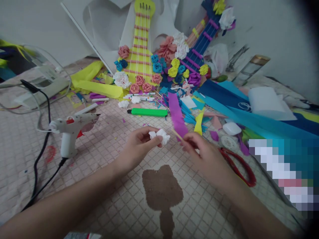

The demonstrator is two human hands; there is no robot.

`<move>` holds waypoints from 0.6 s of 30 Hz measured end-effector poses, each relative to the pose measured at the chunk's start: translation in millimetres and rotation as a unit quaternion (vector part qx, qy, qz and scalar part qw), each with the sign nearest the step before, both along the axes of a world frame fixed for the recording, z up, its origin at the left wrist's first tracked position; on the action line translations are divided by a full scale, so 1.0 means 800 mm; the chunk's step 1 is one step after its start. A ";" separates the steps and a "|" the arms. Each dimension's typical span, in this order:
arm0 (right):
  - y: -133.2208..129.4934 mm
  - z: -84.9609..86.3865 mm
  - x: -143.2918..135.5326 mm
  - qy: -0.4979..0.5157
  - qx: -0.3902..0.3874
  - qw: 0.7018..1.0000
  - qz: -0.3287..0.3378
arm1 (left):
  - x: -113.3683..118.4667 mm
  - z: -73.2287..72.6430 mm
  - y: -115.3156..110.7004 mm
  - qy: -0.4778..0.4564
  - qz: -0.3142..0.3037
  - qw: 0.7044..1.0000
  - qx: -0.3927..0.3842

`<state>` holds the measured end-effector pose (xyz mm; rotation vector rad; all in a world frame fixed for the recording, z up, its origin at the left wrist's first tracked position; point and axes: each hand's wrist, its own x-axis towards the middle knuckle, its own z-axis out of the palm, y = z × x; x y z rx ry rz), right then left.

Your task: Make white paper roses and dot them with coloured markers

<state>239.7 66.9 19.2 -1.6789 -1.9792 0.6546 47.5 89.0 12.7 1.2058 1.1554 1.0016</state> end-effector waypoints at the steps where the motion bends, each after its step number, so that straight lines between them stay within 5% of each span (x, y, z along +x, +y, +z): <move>1: 0.000 0.002 0.001 0.033 0.029 0.999 -0.010 | -0.001 0.000 0.001 0.002 0.000 1.000 0.002; 8: -0.006 0.010 -0.002 0.034 0.107 0.989 0.098 | 0.000 -0.002 -0.002 0.047 -0.076 0.996 0.030; 18: -0.005 0.006 -0.004 0.000 0.076 0.992 0.096 | -0.001 -0.009 -0.007 0.125 -0.130 0.959 0.220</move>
